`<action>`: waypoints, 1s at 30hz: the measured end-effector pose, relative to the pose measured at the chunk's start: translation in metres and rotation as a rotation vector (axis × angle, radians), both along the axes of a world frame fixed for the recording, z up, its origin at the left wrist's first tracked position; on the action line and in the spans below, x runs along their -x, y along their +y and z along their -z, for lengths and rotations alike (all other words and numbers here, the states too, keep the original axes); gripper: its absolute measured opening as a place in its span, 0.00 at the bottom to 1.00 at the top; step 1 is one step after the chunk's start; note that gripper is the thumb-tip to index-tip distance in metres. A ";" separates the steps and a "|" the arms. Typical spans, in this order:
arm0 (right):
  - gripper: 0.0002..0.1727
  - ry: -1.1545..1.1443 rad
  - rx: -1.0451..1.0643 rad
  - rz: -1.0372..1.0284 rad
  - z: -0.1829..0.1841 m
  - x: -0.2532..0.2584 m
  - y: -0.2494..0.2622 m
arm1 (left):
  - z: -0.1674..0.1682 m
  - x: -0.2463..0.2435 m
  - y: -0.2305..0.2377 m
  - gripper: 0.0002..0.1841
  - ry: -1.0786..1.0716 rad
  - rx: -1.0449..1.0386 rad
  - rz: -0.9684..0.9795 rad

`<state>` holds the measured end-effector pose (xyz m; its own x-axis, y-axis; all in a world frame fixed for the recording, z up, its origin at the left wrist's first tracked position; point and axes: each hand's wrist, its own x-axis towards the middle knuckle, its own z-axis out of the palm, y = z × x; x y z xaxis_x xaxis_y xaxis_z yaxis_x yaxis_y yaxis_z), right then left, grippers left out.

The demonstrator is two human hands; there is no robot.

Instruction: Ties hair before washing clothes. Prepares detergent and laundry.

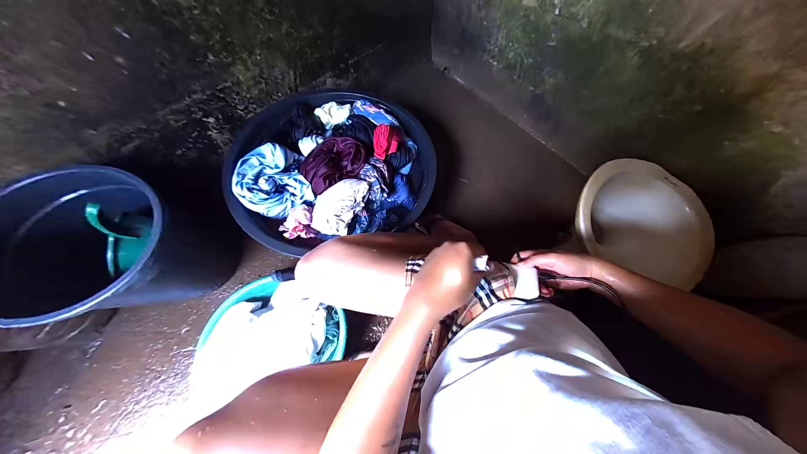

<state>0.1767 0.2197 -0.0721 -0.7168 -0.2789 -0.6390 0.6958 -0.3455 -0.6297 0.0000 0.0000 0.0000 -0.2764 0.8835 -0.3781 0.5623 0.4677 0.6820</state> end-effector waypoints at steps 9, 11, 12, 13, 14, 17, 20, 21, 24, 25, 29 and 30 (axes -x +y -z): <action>0.12 0.041 0.035 -0.011 0.005 -0.005 0.006 | -0.005 -0.038 0.019 0.16 0.094 0.238 0.042; 0.12 0.062 0.045 -0.027 0.004 -0.004 0.005 | -0.004 -0.047 0.018 0.16 0.083 0.156 0.026; 0.11 0.071 0.046 -0.032 0.004 -0.003 0.001 | -0.005 -0.053 0.018 0.16 0.078 0.119 0.028; 0.11 0.071 0.035 -0.026 0.002 -0.001 -0.003 | -0.007 -0.060 0.019 0.16 0.078 0.095 0.034; 0.10 0.065 0.006 -0.012 0.001 0.001 -0.008 | -0.007 -0.066 0.019 0.17 0.082 0.069 0.033; 0.07 0.054 -0.143 0.011 -0.005 0.009 -0.022 | 0.002 -0.070 0.015 0.17 0.090 -0.007 -0.024; 0.06 0.064 -0.236 -0.016 -0.007 0.013 -0.028 | 0.007 -0.065 0.010 0.16 0.069 -0.006 -0.060; 0.07 0.087 -0.251 -0.055 -0.008 0.013 -0.025 | 0.008 -0.063 0.008 0.15 0.055 -0.011 -0.075; 0.13 0.178 -0.201 -0.186 -0.017 0.014 -0.015 | 0.008 -0.060 0.004 0.14 0.035 -0.035 -0.103; 0.18 0.201 -0.184 -0.216 -0.017 0.013 -0.012 | 0.008 -0.059 0.003 0.14 0.034 -0.039 -0.103; 0.28 0.232 -0.468 -0.265 -0.021 0.008 -0.013 | 0.009 -0.059 0.001 0.13 0.042 -0.031 -0.091; 0.29 0.241 -0.581 -0.276 -0.021 0.007 -0.015 | 0.009 -0.059 0.001 0.13 0.046 -0.029 -0.090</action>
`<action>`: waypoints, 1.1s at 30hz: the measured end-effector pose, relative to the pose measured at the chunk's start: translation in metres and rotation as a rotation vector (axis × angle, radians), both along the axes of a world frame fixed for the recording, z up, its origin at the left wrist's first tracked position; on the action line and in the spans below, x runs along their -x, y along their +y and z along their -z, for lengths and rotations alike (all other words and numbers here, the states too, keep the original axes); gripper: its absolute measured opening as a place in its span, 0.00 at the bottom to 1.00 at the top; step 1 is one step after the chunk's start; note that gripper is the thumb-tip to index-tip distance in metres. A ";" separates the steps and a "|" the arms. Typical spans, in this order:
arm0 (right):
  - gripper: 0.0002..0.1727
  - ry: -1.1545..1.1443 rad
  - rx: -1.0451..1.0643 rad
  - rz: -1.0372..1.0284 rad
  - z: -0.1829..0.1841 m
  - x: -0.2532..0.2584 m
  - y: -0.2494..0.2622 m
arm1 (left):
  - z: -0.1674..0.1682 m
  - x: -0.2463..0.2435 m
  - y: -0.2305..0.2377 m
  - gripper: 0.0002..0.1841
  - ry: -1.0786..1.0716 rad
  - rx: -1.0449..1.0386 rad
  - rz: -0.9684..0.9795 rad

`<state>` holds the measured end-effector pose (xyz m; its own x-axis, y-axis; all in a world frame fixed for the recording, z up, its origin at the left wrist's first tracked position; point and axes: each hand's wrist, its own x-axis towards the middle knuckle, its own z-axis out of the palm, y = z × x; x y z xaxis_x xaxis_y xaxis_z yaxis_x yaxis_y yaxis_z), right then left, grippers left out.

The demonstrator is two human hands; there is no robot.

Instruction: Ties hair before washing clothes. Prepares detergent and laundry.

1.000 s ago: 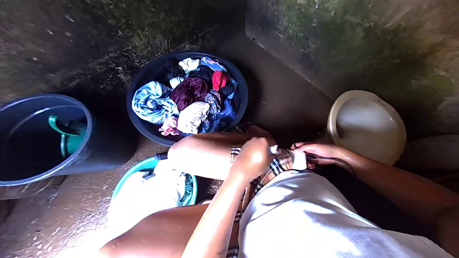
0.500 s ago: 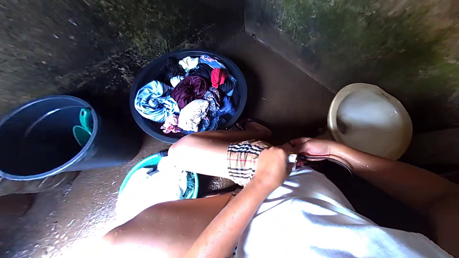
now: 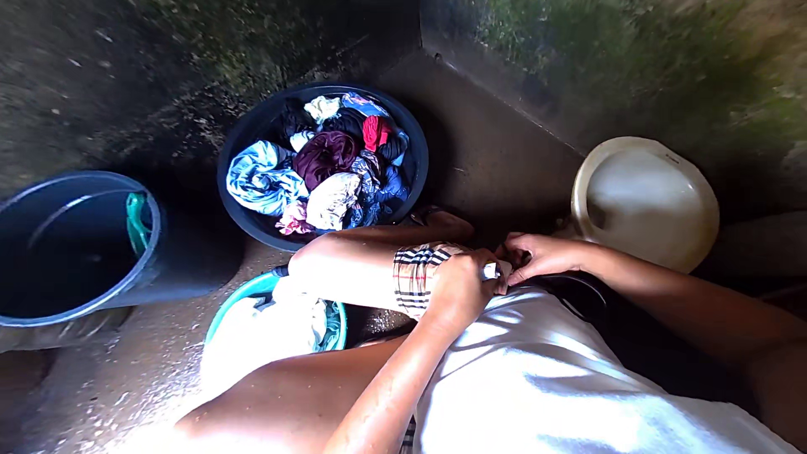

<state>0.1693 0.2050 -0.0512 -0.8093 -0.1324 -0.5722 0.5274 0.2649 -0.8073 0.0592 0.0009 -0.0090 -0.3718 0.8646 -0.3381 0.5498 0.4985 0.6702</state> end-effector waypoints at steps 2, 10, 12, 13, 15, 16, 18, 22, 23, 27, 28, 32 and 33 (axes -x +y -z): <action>0.28 0.033 -0.104 0.040 0.002 0.000 -0.007 | -0.001 0.000 -0.001 0.13 0.006 -0.003 -0.001; 0.29 0.114 -0.296 -0.025 -0.002 0.009 -0.021 | -0.003 -0.002 -0.001 0.13 0.001 0.013 -0.003; 0.28 0.071 -0.359 -0.112 -0.013 0.010 -0.015 | -0.004 0.001 -0.001 0.13 -0.018 0.031 -0.001; 0.28 0.035 -0.367 -0.158 -0.021 0.011 -0.013 | -0.004 0.002 -0.001 0.14 -0.028 0.041 0.005; 0.24 -0.045 -0.361 -0.244 -0.035 0.011 -0.010 | 0.000 0.005 -0.001 0.15 -0.041 0.047 0.019; 0.21 -0.077 -0.357 -0.272 -0.039 0.011 -0.008 | 0.003 0.006 -0.001 0.15 -0.043 0.044 0.019; 0.17 -0.099 -0.360 -0.290 -0.042 0.009 -0.005 | 0.005 0.009 0.000 0.16 -0.060 0.037 -0.005; 0.14 0.037 -0.467 -0.293 -0.054 0.004 -0.008 | -0.005 0.019 0.012 0.17 -0.085 0.045 -0.115; 0.14 0.080 -0.498 -0.311 -0.060 0.003 -0.012 | -0.007 0.022 0.018 0.17 -0.100 0.036 -0.127; 0.15 0.279 -0.551 -0.389 -0.068 -0.002 -0.012 | -0.007 0.033 0.039 0.21 -0.190 0.021 -0.161; 0.15 0.331 -0.549 -0.368 -0.066 -0.004 -0.009 | -0.008 0.034 0.042 0.20 -0.204 0.023 -0.172; 0.25 0.491 -0.550 0.077 -0.046 -0.008 -0.008 | -0.022 0.040 0.041 0.15 -0.195 -0.042 -0.204; 0.34 0.517 -0.542 0.158 -0.037 -0.007 -0.007 | -0.026 0.043 0.038 0.15 -0.194 -0.052 -0.197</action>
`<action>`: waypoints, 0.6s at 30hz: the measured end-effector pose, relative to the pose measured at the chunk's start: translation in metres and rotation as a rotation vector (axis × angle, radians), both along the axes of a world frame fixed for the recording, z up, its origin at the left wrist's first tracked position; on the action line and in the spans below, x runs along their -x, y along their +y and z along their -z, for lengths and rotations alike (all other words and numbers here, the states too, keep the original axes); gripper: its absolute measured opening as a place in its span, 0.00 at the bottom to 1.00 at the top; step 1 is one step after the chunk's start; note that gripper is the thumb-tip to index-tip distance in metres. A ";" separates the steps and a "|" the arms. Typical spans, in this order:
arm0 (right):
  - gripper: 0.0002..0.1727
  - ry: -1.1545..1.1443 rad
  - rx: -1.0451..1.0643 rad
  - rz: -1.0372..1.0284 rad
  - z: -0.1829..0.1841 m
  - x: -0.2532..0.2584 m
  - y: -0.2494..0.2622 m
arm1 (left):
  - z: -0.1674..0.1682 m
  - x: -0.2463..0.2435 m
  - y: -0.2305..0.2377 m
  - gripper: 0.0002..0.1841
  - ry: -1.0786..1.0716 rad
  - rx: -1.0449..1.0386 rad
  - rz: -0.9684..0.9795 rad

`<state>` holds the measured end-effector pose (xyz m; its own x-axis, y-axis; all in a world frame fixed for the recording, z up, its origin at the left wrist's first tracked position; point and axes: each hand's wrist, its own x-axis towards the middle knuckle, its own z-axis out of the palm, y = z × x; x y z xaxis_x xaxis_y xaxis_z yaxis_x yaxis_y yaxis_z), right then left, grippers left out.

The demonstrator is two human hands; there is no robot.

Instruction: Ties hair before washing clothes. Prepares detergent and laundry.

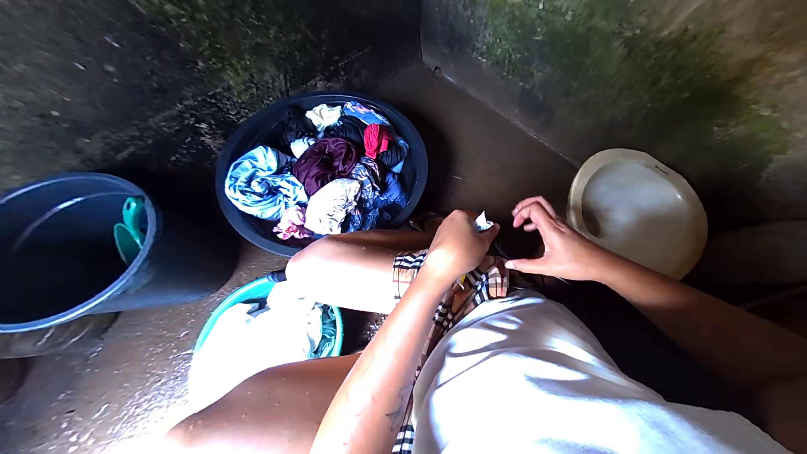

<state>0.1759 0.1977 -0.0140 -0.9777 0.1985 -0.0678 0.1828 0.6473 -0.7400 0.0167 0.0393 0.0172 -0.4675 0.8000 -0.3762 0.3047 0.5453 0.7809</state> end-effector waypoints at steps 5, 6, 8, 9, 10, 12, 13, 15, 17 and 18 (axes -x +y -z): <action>0.42 -0.044 0.449 -0.003 0.045 -0.002 0.004 | -0.004 0.010 -0.003 0.15 -0.024 -0.035 -0.024; 0.38 -0.010 0.470 0.001 0.050 -0.002 0.004 | -0.003 0.013 -0.003 0.15 -0.044 -0.041 -0.044; 0.31 0.066 0.476 0.053 0.055 -0.006 0.007 | 0.001 0.013 -0.004 0.15 -0.061 -0.069 -0.107; 0.28 0.102 0.480 0.103 0.057 -0.007 0.009 | 0.003 0.013 -0.004 0.15 -0.029 -0.076 -0.126; 0.25 0.134 0.494 0.171 0.059 -0.009 0.010 | 0.004 0.010 -0.006 0.15 0.032 -0.070 -0.120; 0.21 0.183 0.515 0.317 0.064 -0.016 0.015 | 0.003 0.002 -0.009 0.15 0.157 -0.015 -0.028; 0.20 0.193 0.501 0.375 0.066 -0.020 0.017 | 0.000 -0.005 -0.009 0.14 0.191 0.048 0.054; 0.19 0.158 0.455 0.407 0.066 -0.031 0.024 | -0.011 -0.025 -0.003 0.17 0.215 0.269 0.247; 0.16 0.126 0.413 0.344 0.061 -0.040 0.031 | -0.021 -0.044 0.007 0.19 0.240 0.493 0.416; 0.14 0.113 0.402 0.307 0.057 -0.043 0.035 | -0.022 -0.051 0.010 0.19 0.259 0.562 0.466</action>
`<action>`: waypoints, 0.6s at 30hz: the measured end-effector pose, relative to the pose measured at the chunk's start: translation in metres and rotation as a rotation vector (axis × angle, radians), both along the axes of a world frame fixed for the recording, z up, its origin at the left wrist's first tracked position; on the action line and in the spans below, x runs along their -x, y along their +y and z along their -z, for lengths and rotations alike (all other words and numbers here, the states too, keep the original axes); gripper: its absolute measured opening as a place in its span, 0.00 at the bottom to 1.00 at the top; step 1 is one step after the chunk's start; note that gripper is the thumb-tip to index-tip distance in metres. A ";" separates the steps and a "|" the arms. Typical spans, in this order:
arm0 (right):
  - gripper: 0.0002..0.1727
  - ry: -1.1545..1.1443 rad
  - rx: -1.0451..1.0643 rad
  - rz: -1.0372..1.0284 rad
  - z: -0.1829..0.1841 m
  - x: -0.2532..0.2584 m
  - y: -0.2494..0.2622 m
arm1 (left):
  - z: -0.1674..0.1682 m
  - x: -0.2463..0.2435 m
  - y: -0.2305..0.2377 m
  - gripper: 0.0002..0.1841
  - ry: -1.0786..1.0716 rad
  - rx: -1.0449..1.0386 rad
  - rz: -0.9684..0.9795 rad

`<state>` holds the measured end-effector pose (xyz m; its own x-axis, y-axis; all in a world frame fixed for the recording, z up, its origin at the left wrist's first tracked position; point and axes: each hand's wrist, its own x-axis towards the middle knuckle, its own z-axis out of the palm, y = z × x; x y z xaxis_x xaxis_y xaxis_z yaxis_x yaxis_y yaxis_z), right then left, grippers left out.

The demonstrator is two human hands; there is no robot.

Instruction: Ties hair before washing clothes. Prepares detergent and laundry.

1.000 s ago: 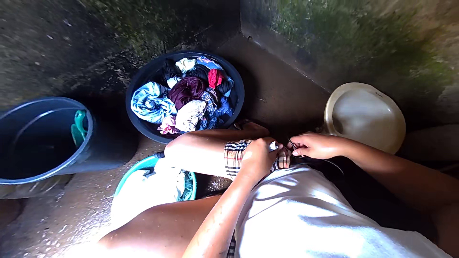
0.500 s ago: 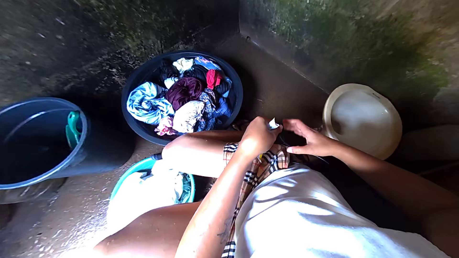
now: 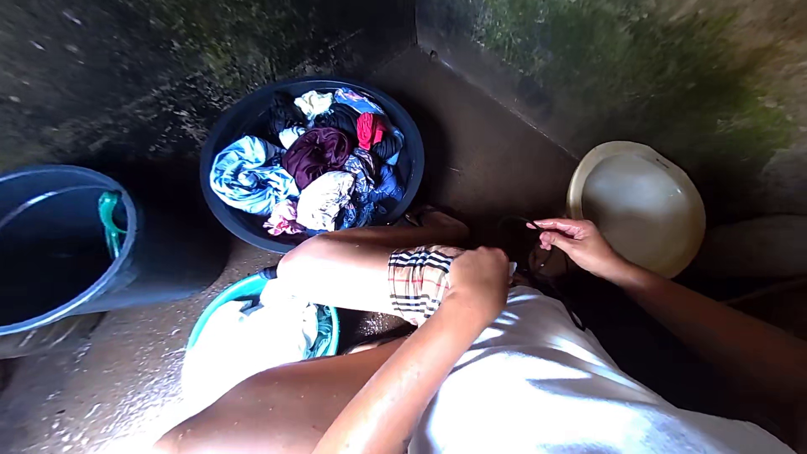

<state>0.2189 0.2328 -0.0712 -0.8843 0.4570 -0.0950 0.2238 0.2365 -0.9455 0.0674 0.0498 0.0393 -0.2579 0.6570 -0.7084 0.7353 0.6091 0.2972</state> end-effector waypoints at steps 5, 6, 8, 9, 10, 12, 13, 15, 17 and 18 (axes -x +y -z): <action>0.10 -0.158 0.061 -0.189 -0.026 -0.011 0.015 | 0.021 0.016 -0.004 0.15 -0.093 -0.136 -0.113; 0.10 -0.175 0.078 -0.204 -0.028 -0.011 0.016 | 0.028 0.023 -0.007 0.15 -0.133 -0.191 -0.166; 0.09 -0.196 0.107 -0.220 -0.031 -0.008 0.013 | 0.040 0.032 -0.011 0.17 -0.205 -0.271 -0.255; 0.09 -0.209 0.113 -0.236 -0.031 -0.005 0.009 | 0.043 0.033 -0.013 0.17 -0.227 -0.297 -0.297; 0.09 -0.233 0.117 -0.253 -0.032 -0.001 0.003 | 0.045 0.033 -0.014 0.17 -0.236 -0.317 -0.330; 0.09 -0.262 0.115 -0.267 -0.032 0.010 -0.011 | 0.044 0.029 -0.014 0.16 -0.224 -0.338 -0.363; 0.08 -0.261 0.096 -0.271 -0.032 0.015 -0.018 | 0.043 0.026 -0.014 0.15 -0.204 -0.345 -0.366; 0.09 -0.262 0.019 -0.312 -0.034 0.027 -0.028 | 0.041 0.022 -0.015 0.15 -0.170 -0.361 -0.363; 0.09 -0.210 -0.060 -0.341 -0.032 0.038 -0.039 | 0.039 0.019 -0.015 0.14 -0.153 -0.374 -0.354; 0.08 -0.171 -0.093 -0.337 -0.029 0.042 -0.046 | 0.038 0.018 -0.016 0.14 -0.148 -0.375 -0.352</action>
